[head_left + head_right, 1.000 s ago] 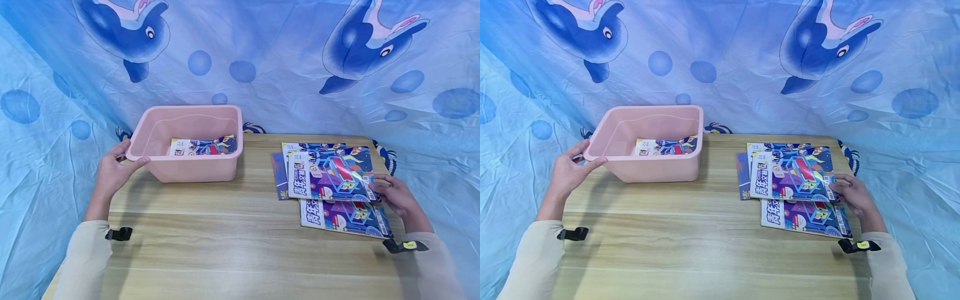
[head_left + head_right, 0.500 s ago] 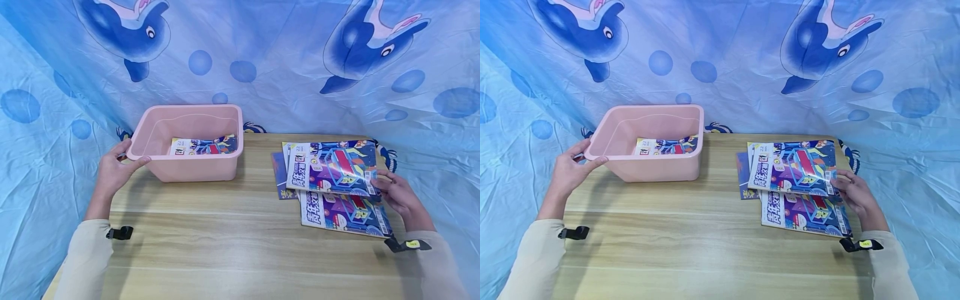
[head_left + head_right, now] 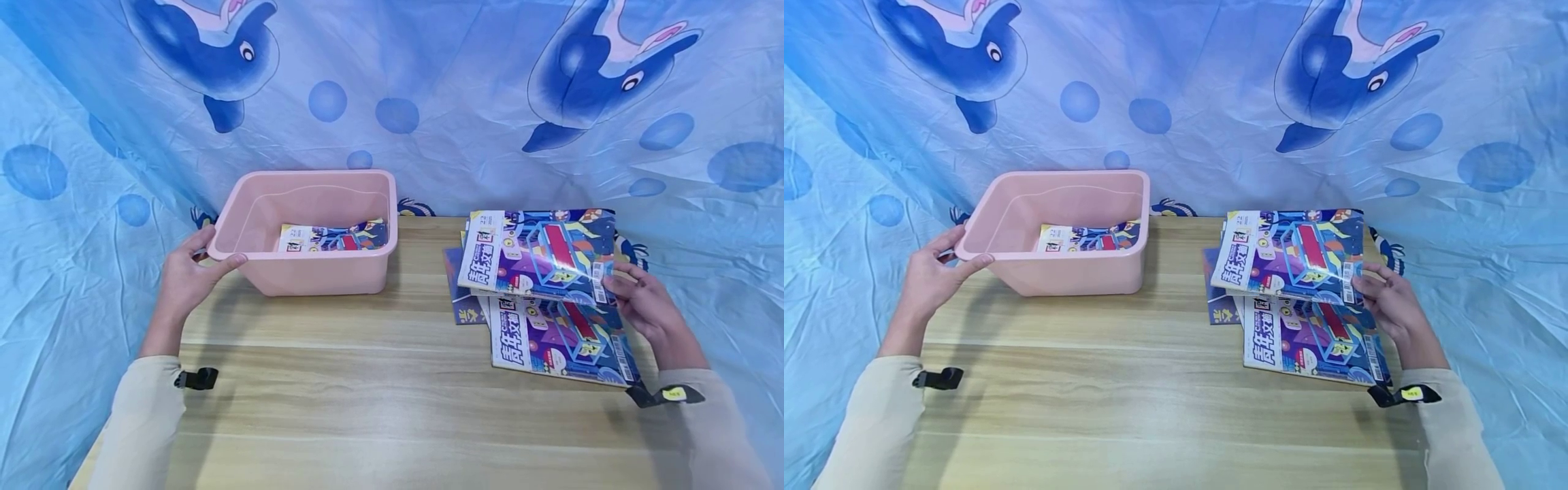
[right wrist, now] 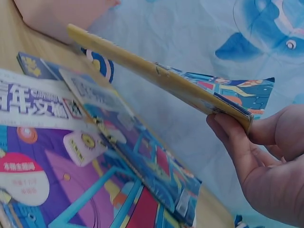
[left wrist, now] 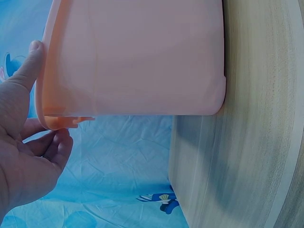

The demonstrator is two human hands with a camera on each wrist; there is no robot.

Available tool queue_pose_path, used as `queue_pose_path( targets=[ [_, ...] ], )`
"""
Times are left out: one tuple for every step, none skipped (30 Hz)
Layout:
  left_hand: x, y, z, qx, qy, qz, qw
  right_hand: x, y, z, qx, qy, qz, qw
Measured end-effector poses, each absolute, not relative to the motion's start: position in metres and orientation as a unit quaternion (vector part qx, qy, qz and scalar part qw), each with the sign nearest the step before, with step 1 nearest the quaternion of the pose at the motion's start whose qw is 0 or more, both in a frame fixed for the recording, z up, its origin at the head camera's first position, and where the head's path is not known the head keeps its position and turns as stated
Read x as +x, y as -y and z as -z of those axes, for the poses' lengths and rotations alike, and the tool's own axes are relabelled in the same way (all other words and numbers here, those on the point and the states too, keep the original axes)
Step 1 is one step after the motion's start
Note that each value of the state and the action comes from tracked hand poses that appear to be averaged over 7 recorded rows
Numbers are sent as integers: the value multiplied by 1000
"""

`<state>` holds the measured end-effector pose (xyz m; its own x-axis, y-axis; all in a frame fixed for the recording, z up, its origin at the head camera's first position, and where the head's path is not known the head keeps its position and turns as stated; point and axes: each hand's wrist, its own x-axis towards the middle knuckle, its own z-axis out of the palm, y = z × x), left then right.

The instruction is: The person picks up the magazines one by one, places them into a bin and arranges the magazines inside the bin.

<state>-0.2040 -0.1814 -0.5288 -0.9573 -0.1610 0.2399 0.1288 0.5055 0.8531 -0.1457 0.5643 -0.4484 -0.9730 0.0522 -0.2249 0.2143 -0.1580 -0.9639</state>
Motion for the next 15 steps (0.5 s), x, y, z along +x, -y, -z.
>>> queue_pose_path(
  targets=[
    [-204, 181, 529, 10, 856, 496, 146, -146, -563, 447, 95, -641, 760, 51],
    [-205, 182, 529, 10, 857, 495, 147, -147, -561, 444, 87, -635, 766, 49],
    [-205, 182, 529, 11, 857, 493, 147, -148, -559, 442, 80, -632, 770, 45],
    [-205, 182, 529, 10, 857, 493, 149, -149, -557, 440, 74, -629, 773, 41],
    [-205, 182, 529, 9, 857, 494, 149, -149, -555, 438, 70, -629, 773, 35],
    [-206, 183, 530, 8, 856, 495, 150, -150, -553, 435, 67, -631, 772, 30],
    [-206, 183, 530, 7, 855, 496, 150, -151, -550, 433, 66, -635, 770, 25],
    [-206, 183, 531, 6, 854, 498, 150, -152, -547, 431, 65, -638, 767, 19],
    [-206, 184, 531, 5, 854, 499, 151, -153, -545, 429, 65, -640, 766, 15],
    [-205, 184, 531, 4, 853, 500, 151, -154, -542, 426, 65, -641, 765, 12],
    [-205, 184, 532, 5, 853, 500, 152, -155, -539, 424, 63, -642, 764, 11],
    [-205, 183, 532, 5, 853, 500, 152, -156, -537, 422, 61, -641, 765, 10],
    [-205, 183, 531, 6, 853, 499, 152, -156, -534, 420, 59, -637, 768, 9],
    [-204, 183, 531, 7, 854, 498, 151, -157, -532, 418, 57, -635, 770, 10],
    [-204, 182, 531, 7, 854, 498, 152, -158, -529, 416, 54, -632, 773, 11]
  ],
)
